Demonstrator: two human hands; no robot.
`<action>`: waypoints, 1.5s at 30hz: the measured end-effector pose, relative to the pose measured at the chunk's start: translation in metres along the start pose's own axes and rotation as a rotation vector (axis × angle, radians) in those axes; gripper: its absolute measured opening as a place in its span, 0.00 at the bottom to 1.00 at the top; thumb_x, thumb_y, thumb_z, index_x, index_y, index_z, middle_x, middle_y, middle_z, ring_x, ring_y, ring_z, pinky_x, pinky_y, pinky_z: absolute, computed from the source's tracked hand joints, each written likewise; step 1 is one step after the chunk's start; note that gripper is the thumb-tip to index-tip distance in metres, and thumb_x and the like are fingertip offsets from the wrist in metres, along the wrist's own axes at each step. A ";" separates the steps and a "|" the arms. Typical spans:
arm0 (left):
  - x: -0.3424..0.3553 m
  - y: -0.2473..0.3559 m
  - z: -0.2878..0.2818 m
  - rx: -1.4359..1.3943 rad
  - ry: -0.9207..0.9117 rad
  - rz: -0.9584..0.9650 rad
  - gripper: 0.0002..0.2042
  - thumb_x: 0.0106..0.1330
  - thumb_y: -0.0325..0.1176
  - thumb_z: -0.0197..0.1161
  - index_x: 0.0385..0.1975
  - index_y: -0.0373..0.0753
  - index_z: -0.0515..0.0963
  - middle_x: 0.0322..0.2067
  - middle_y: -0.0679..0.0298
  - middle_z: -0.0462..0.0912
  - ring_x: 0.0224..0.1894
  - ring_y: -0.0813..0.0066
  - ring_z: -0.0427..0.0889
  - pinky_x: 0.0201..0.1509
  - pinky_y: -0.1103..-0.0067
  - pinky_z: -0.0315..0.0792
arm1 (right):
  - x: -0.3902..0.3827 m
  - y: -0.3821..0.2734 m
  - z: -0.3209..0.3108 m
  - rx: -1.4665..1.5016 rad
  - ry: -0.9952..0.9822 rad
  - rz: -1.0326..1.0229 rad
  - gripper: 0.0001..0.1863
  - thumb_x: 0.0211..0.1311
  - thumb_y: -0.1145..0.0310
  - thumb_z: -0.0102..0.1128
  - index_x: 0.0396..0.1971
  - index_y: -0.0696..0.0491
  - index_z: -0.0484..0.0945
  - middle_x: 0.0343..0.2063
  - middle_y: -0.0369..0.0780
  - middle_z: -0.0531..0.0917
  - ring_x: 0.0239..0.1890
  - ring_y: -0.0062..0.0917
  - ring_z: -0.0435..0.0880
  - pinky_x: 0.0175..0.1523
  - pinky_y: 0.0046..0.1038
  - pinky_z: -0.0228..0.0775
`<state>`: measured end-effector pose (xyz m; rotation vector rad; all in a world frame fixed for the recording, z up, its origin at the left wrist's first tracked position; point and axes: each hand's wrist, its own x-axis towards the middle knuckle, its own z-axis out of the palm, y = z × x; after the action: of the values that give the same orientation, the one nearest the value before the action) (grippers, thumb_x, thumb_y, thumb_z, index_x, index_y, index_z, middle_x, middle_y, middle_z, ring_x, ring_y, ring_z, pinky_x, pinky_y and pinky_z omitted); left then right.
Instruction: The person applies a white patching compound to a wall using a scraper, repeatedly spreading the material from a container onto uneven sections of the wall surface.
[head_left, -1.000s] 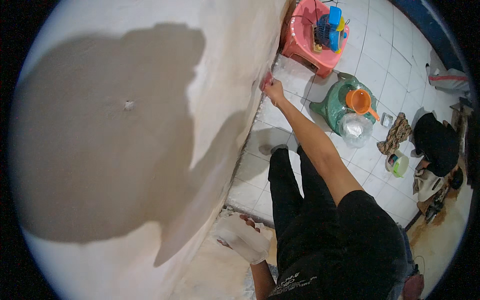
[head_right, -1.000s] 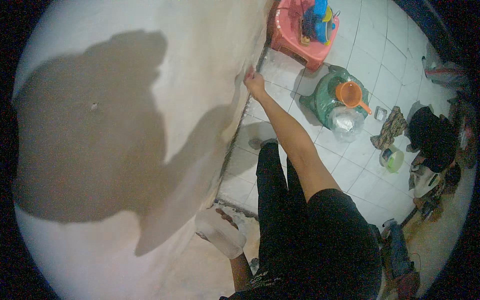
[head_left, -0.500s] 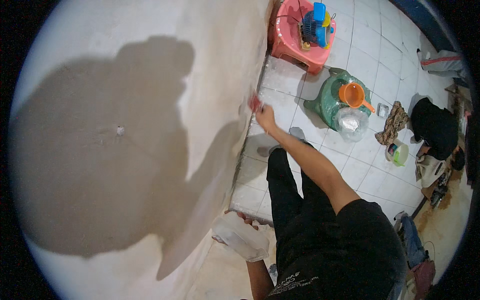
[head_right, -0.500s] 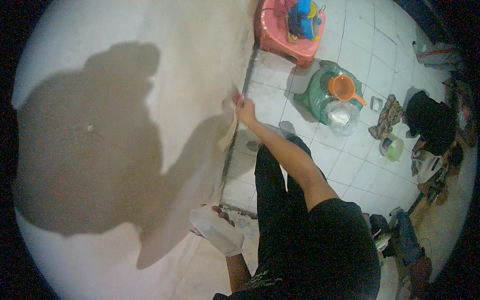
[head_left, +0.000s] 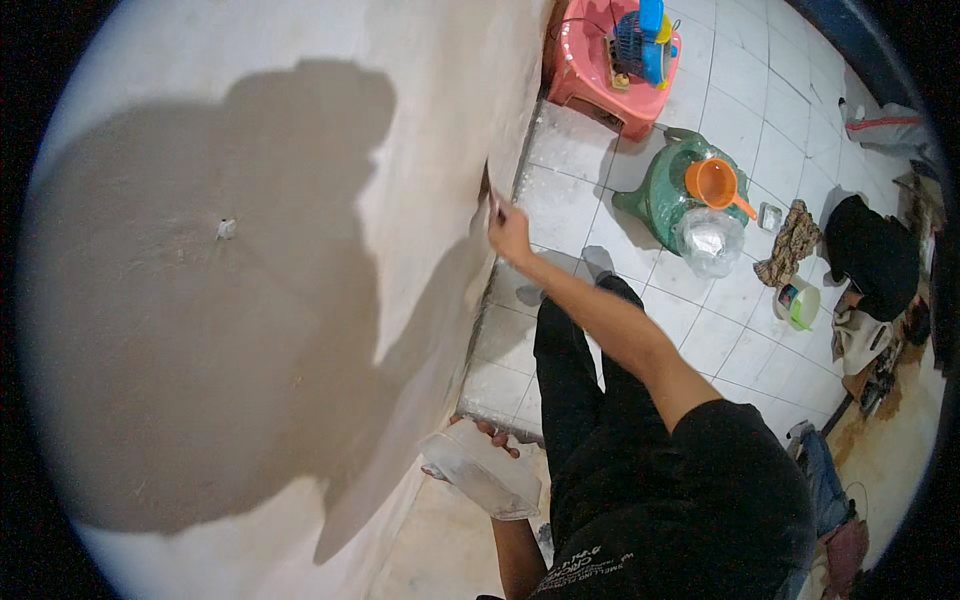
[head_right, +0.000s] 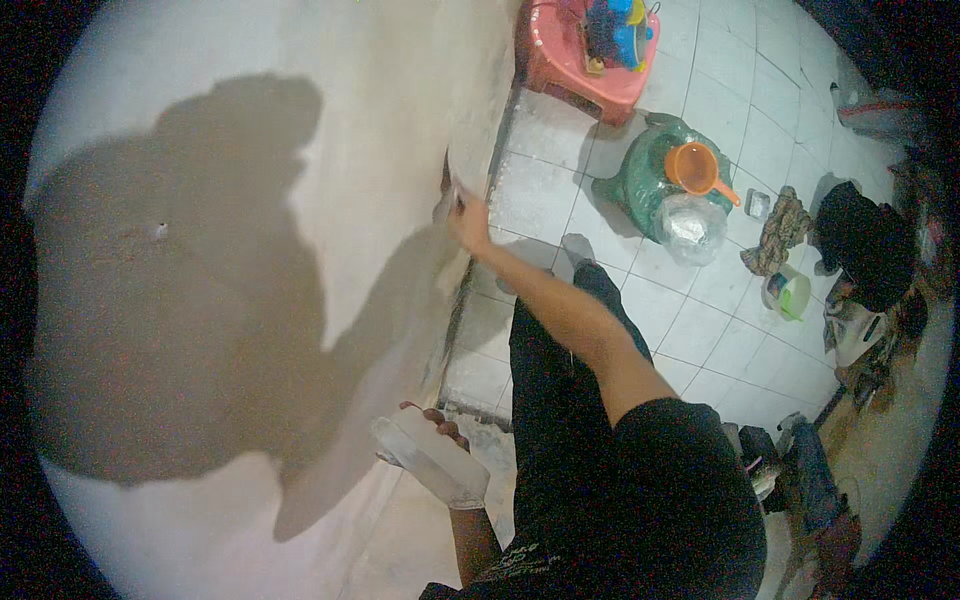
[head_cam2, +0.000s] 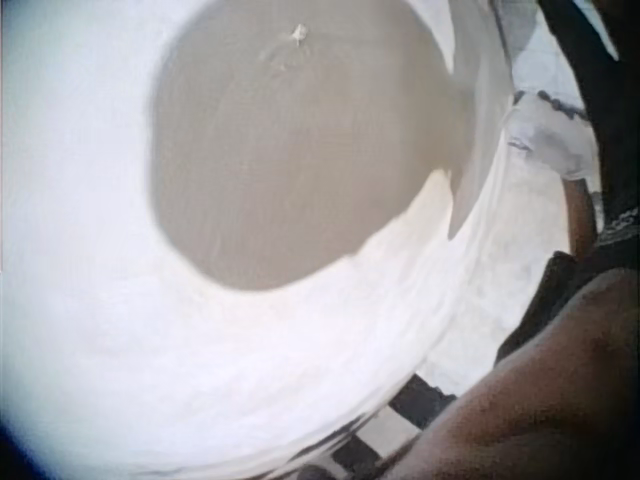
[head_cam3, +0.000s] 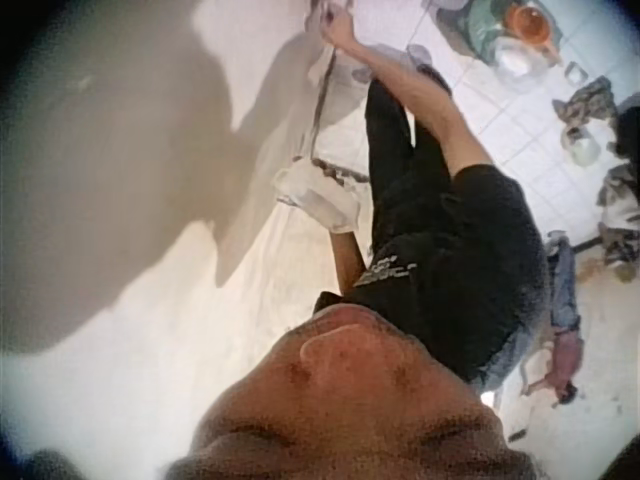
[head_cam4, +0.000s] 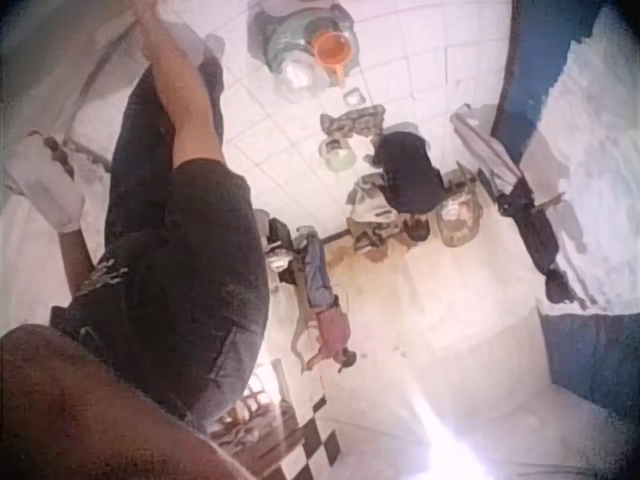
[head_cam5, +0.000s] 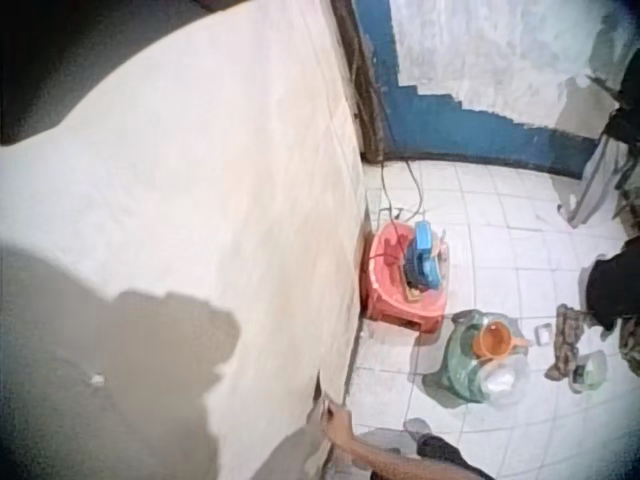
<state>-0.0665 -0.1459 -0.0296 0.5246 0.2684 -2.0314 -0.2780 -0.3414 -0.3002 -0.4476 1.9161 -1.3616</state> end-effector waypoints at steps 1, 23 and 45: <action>-0.002 0.002 -0.002 0.004 0.007 0.000 0.28 0.70 0.56 0.49 0.66 0.54 0.56 0.57 0.53 0.66 0.55 0.49 0.69 0.59 0.53 0.65 | -0.025 -0.001 0.004 0.006 -0.056 0.038 0.29 0.54 0.79 0.49 0.60 0.52 0.70 0.41 0.57 0.80 0.39 0.42 0.83 0.45 0.35 0.73; -0.010 0.017 -0.006 0.052 0.009 0.017 0.36 0.63 0.62 0.55 0.67 0.52 0.56 0.58 0.54 0.65 0.56 0.49 0.68 0.61 0.51 0.63 | -0.065 0.004 0.027 0.037 0.004 -0.159 0.19 0.60 0.76 0.48 0.52 0.60 0.74 0.28 0.54 0.79 0.28 0.38 0.78 0.36 0.34 0.70; -0.002 0.033 -0.013 -0.046 0.022 -0.059 0.39 0.59 0.65 0.58 0.67 0.55 0.55 0.59 0.52 0.63 0.57 0.46 0.67 0.60 0.48 0.64 | -0.121 0.040 0.032 0.034 0.005 -0.219 0.21 0.61 0.75 0.48 0.56 0.56 0.72 0.35 0.57 0.80 0.39 0.48 0.82 0.43 0.43 0.71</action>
<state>-0.0333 -0.1558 -0.0399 0.5157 0.3464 -2.0729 -0.1683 -0.2689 -0.2983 -0.6535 1.8881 -1.5324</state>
